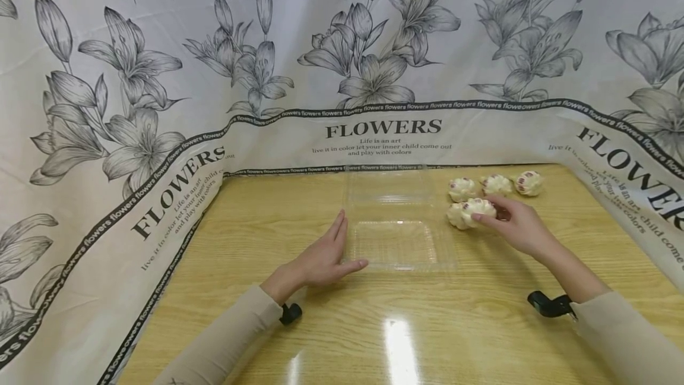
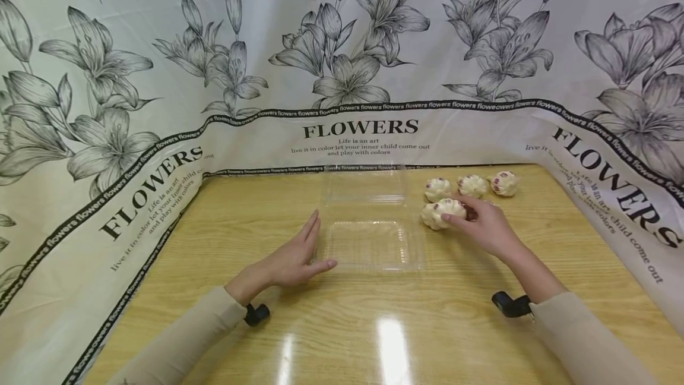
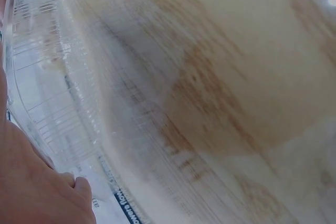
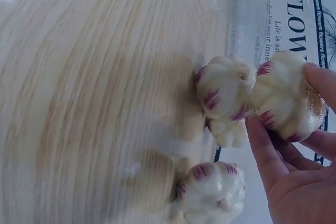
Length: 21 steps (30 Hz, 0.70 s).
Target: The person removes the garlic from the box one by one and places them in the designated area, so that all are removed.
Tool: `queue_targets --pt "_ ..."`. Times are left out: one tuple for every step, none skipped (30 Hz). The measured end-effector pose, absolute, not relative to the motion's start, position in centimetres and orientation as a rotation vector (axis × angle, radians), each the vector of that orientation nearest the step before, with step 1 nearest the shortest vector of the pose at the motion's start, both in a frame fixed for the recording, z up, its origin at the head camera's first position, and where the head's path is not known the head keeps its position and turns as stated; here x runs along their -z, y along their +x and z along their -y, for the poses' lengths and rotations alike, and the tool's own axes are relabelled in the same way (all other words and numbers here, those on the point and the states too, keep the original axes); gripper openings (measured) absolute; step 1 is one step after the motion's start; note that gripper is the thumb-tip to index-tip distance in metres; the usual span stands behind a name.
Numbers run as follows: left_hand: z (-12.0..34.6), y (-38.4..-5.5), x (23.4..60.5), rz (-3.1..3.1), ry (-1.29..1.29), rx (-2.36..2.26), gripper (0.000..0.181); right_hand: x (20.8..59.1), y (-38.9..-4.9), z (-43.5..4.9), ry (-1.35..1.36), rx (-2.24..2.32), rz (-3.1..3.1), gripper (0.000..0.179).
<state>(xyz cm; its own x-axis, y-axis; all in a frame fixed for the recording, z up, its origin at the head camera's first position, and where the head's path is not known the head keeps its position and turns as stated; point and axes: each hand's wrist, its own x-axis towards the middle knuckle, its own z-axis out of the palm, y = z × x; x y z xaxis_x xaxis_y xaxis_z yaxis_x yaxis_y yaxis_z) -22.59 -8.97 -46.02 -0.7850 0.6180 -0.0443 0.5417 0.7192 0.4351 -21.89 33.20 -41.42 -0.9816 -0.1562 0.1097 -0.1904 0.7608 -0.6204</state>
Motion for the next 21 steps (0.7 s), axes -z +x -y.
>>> queue_targets --pt "9.0 -22.6 46.0 -2.738 0.934 -0.605 0.104 41.5 -21.8 -33.4 0.280 -1.025 2.897 0.073" --pt "9.0 -22.5 46.0 -2.739 0.934 -0.605 0.104 41.6 -21.8 -33.6 0.274 -1.015 2.897 0.073" --pt "9.0 -22.5 45.9 -2.737 0.934 -0.605 0.104 41.8 -21.7 -33.7 0.271 -1.015 2.894 0.073" --pt "9.0 -22.5 45.9 -2.737 0.933 -0.606 0.104 41.8 -21.7 -33.9 0.267 -1.020 2.894 0.073" --pt "9.0 -22.4 45.9 -2.737 0.934 -0.603 0.104 41.9 -21.6 -34.0 0.262 -1.019 2.895 0.073" --pt "8.9 -22.4 45.8 -2.739 0.935 -0.602 0.104 41.9 -21.5 -34.2 0.258 -1.014 2.899 0.073" --pt "8.9 -22.4 45.8 -2.738 0.934 -0.602 0.103 42.0 -21.4 -34.4 0.255 -1.013 2.900 0.072" --pt "8.9 -22.4 45.9 -2.739 0.934 -0.602 0.103 42.0 -21.4 -34.5 0.252 -1.011 2.902 0.071" --pt "8.9 -22.5 45.9 -2.741 0.933 -0.603 0.103 42.1 -21.3 -34.7 0.247 -1.015 2.904 0.071" --pt "8.8 -22.5 45.9 -2.744 0.934 -0.602 0.103 42.1 -21.2 -34.9 0.241 -1.013 2.909 0.070" --pt "8.8 -22.5 45.9 -2.746 0.934 -0.602 0.102 42.1 -21.2 -35.0 0.233 -1.010 2.912 0.070" --pt "8.8 -22.6 46.0 -2.748 0.935 -0.603 0.102 42.1 -21.1 -35.1 0.229 -1.006 2.914 0.071" --pt "8.8 -22.6 46.0 -2.747 0.933 -0.602 0.102 42.1 -21.1 -35.2 0.225 -1.005 2.913 0.071" --pt "8.8 -22.6 46.0 -2.747 0.933 -0.603 0.102 42.1 -21.0 -35.4 0.221 -1.005 2.916 0.071" --pt "8.8 -22.6 46.0 -2.746 0.932 -0.603 0.103 42.1 -20.9 -35.5 0.218 -1.006 2.919 0.072" --pt "8.8 -22.5 46.0 -2.746 0.932 -0.603 0.103 42.1 -20.9 -35.6 0.218 -1.005 2.920 0.072" --pt "8.8 -22.5 46.0 -2.745 0.928 -0.604 0.103 42.1 -20.8 -35.7 0.220 -1.005 2.918 0.072" --pt "8.8 -22.5 45.9 -2.743 0.925 -0.606 0.104 42.1 -20.8 -35.8 0.224 -1.004 2.917 0.072" --pt "8.8 -22.5 46.0 -2.741 0.921 -0.606 0.104 42.0 -20.7 -35.9 0.227 -1.004 2.916 0.071" --pt "8.8 -22.5 46.0 -2.740 0.920 -0.609 0.104 42.0 -20.6 -36.0 0.231 -1.004 2.913 0.071" --pt "8.8 -22.5 46.0 -2.740 0.919 -0.610 0.104 42.0 -20.6 -36.2 0.233 -0.999 2.909 0.071"
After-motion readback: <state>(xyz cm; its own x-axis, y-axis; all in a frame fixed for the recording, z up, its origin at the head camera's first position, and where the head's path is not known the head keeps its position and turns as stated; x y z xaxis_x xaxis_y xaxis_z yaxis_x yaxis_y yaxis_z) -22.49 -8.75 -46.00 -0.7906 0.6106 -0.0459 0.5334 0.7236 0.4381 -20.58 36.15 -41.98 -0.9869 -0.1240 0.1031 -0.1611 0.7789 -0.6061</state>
